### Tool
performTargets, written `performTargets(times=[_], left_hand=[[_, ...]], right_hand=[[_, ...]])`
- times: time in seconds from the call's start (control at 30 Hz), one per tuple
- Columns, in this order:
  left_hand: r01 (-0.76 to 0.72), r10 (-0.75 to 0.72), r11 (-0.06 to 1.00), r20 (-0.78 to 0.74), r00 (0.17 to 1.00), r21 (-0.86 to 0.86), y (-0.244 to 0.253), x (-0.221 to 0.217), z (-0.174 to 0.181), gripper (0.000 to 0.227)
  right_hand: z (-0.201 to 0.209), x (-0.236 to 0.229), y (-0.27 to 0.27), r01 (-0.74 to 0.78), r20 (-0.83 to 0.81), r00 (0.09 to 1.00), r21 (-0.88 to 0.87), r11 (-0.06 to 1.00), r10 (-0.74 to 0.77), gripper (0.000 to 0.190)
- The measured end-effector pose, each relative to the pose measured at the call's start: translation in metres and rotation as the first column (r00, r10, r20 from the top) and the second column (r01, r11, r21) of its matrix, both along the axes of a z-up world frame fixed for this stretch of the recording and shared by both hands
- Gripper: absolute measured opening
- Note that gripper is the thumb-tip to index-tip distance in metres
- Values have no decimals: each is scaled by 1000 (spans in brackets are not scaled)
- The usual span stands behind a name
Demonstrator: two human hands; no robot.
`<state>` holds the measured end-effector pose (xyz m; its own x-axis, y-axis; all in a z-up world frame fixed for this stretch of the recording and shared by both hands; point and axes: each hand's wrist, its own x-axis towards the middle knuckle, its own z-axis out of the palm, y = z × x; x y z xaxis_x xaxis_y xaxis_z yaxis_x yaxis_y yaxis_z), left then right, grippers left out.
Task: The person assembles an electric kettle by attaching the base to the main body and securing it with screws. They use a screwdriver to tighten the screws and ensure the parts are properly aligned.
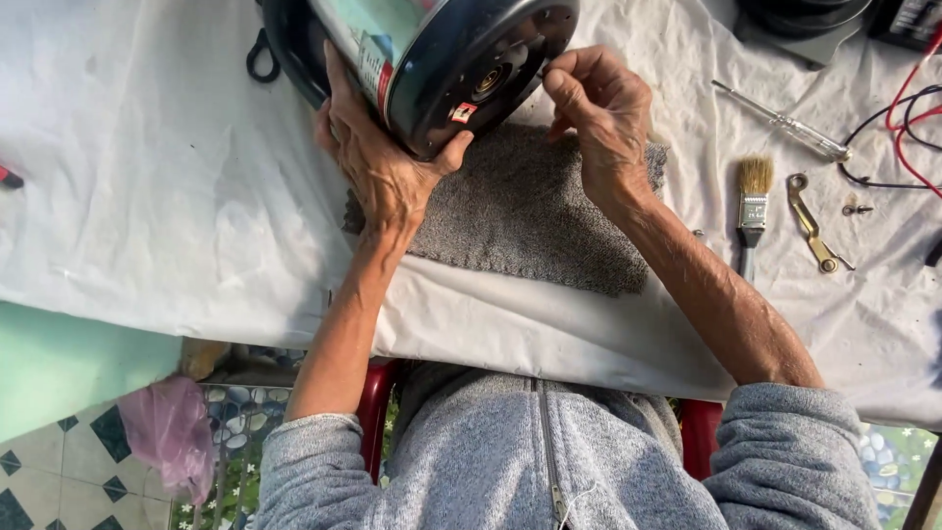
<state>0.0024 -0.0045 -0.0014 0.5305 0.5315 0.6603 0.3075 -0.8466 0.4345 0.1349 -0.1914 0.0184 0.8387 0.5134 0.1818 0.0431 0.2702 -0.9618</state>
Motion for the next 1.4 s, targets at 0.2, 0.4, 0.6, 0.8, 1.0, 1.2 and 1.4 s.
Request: performTargets(times=[0.2,0.4,0.6,0.8,1.0,1.2,1.4], left_hand=[[-4,4,1000,-23,1000,-1,1,0,0,130],[-13,13,1000,-24,1000,12,3,0,-3,130],[-7,6,1000,-35,999,-4,2,-1,-6,128],[-6,6,1000,-38,999,18,3,0,-7,128],[-9,10,1000,-38,999,14,4,0,-7,127],[-10,11,1000,-41,999,23,5,0,-10,126],[-20,20,1000,-52,998,12,4,0,-9,129]], right_hand=[[7,-13,15,133,-60,989,5,991,-132,14],[-1,-20,28,195,-24,981,51,980,-194,16],[-11,-18,25,199,80,976,27,980,-201,17],[-9,-15,26,240,215,947,19,971,-239,12],[0,-13,32,305,310,901,42,951,-303,24],[-3,-6,29,224,252,936,108,969,-244,34],[-5,1,21,137,257,955,62,989,-149,29]])
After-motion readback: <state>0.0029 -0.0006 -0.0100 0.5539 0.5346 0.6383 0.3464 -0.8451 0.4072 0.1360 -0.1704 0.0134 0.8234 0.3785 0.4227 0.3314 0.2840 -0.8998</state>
